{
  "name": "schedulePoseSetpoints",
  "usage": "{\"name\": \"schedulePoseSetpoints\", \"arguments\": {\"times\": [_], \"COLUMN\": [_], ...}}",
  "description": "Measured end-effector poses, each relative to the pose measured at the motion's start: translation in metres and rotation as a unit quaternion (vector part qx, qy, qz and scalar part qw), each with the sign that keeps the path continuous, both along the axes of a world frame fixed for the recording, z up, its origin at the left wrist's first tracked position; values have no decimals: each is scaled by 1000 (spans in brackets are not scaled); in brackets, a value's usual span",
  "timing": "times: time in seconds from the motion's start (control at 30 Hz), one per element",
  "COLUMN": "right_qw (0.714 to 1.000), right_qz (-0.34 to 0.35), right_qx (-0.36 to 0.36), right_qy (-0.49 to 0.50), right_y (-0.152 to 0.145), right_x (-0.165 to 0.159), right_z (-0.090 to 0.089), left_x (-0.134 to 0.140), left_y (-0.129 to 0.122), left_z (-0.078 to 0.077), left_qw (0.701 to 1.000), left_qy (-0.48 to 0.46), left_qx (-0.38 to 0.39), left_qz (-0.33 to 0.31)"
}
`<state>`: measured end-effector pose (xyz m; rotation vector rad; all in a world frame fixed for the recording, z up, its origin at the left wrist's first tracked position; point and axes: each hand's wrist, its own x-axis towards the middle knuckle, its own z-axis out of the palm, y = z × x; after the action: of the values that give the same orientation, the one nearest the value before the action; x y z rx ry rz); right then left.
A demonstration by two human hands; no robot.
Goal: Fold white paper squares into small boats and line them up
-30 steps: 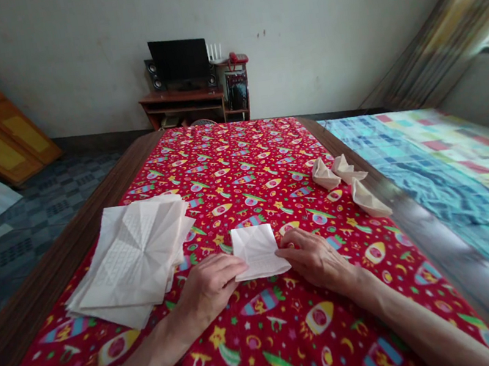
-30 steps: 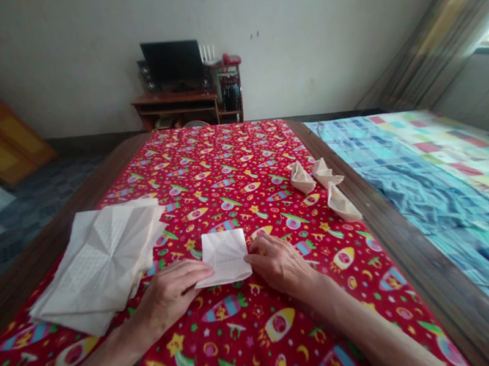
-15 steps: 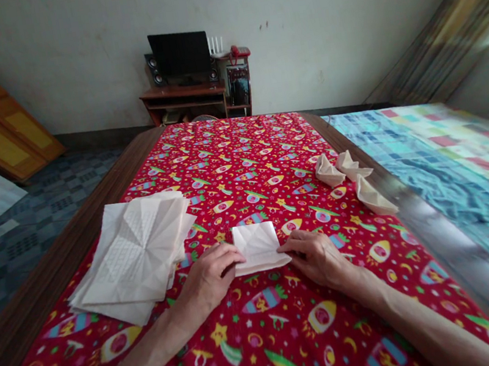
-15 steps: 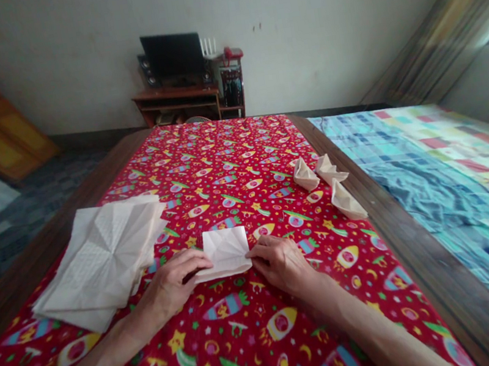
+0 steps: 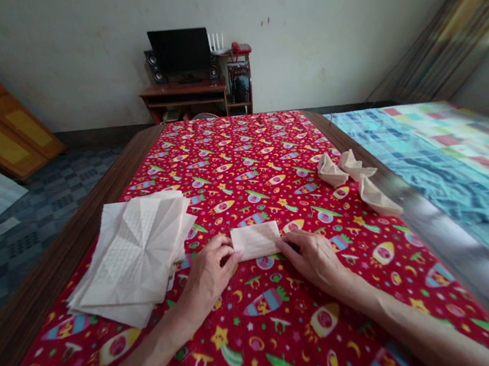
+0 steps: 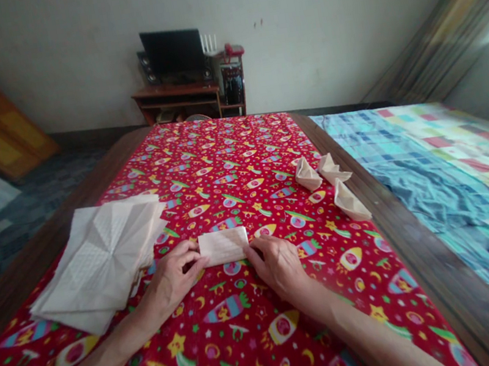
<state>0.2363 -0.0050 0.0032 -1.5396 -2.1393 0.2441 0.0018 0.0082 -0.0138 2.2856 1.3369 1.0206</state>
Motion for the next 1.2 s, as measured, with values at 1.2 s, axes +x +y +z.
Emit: {"name": "schedulePoseSetpoints", "arguments": {"times": [1.2], "right_qw": [991], "right_qz": [-45], "right_qx": [-9], "right_qy": [-125], "right_y": [5], "right_x": [-6], "right_z": [3], "left_x": [16], "left_y": [1], "left_z": [6], "left_qw": [986], "left_qy": [133], "left_qx": [82], "left_qz": [64]}}
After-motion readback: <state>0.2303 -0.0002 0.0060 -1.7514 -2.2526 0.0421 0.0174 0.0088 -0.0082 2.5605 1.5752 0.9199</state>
